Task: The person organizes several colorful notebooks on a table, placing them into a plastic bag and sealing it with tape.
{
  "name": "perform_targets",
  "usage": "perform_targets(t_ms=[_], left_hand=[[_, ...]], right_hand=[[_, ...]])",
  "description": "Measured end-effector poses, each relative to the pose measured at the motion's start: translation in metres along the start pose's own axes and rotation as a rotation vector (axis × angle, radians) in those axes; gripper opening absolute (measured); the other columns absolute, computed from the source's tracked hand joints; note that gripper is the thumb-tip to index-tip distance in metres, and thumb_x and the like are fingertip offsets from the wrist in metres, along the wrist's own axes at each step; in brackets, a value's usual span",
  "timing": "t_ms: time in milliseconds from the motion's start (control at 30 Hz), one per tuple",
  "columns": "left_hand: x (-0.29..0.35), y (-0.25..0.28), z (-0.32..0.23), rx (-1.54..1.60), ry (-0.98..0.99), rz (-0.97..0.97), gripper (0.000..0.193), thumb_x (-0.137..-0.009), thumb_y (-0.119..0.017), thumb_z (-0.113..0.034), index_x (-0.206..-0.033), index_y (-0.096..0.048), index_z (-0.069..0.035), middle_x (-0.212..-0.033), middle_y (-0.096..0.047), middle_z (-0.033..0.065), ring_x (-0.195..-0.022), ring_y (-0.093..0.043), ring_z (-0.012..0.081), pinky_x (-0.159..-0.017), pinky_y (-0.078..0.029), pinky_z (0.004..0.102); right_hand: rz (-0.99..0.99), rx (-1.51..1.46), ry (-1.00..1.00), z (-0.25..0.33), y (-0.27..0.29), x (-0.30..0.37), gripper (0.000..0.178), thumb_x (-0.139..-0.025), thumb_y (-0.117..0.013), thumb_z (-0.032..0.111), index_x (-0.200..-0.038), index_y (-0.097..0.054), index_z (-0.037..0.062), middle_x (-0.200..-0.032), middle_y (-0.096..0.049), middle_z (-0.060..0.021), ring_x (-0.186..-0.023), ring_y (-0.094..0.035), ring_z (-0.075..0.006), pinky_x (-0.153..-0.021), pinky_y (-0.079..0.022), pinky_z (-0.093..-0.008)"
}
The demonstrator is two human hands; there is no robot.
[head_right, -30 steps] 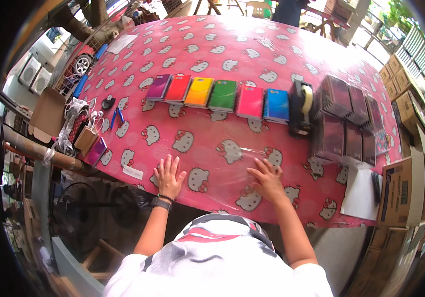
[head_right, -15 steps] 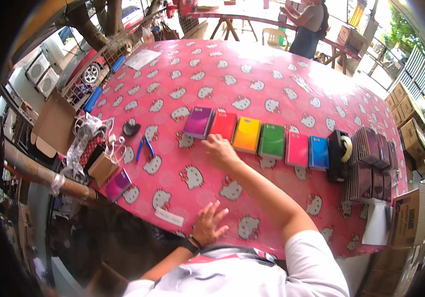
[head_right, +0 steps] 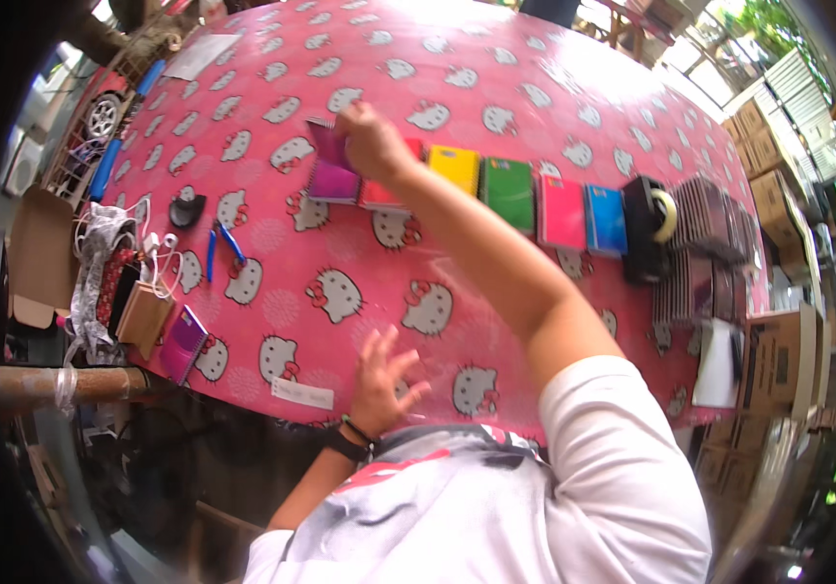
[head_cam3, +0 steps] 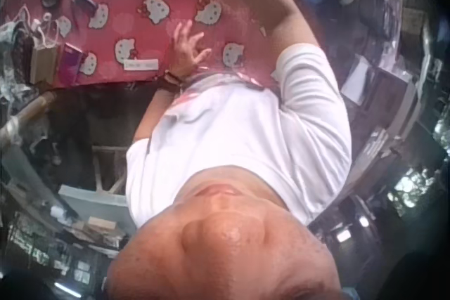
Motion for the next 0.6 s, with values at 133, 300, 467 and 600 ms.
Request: perform_targets(t_ms=[133,300,467,600], left_hand=[[-0.046,0.056,-0.011,0.337,0.006,-0.454,0.066,-0.076,-0.070,-0.036,-0.129,-0.044,-0.007,-0.140,-0.033,0.0169,-0.131,-0.026,0.0336,-0.106,-0.022,0.0466],[-0.118,-0.007,-0.060,0.786,0.043,0.159,0.059,-0.081,-0.069,-0.025,-0.129,-0.042,-0.004,-0.121,-0.052,0.0131,-0.108,-0.051,0.0215,-0.088,-0.043,0.0345],[-0.079,-0.138,-0.033,0.966,0.405,0.599,0.027,-0.086,-0.060,-0.007,-0.111,-0.055,0.001,-0.093,-0.064,0.0049,-0.081,-0.060,0.0122,-0.071,-0.050,0.0257],[-0.065,-0.141,-0.006,0.803,0.360,0.241,0.029,-0.081,-0.064,-0.016,-0.104,-0.060,0.002,-0.090,-0.068,0.0126,-0.082,-0.065,0.0182,-0.073,-0.051,0.0302]], right_hand=[[0.256,-0.425,-0.353,0.022,0.132,0.055,0.020,-0.069,-0.062,-0.008,-0.084,-0.055,0.0030,-0.083,-0.058,-0.0029,-0.076,-0.053,-0.0088,-0.069,-0.046,-0.0254],[0.814,-0.391,-0.385,0.033,0.203,0.173,0.020,-0.066,-0.062,-0.009,-0.083,-0.058,0.0023,-0.080,-0.062,-0.0046,-0.078,-0.056,-0.0103,-0.068,-0.047,-0.0275],[0.799,-0.350,-0.682,-0.012,0.162,0.264,0.031,-0.065,-0.064,-0.001,-0.095,-0.057,0.0025,-0.089,-0.062,-0.0129,-0.086,-0.060,-0.0264,-0.075,-0.048,-0.0359],[0.517,-0.131,-0.376,-0.004,0.130,0.201,0.026,-0.070,-0.066,0.005,-0.096,-0.059,0.0051,-0.097,-0.060,-0.0091,-0.098,-0.053,-0.0302,-0.088,-0.042,-0.0376]])
Point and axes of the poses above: each hand's wrist, its own x-axis away from the middle knuckle, its own y-axis out of the back of the hand, z = x × y, the point moved 7 cm from there along -x, towards the middle knuckle
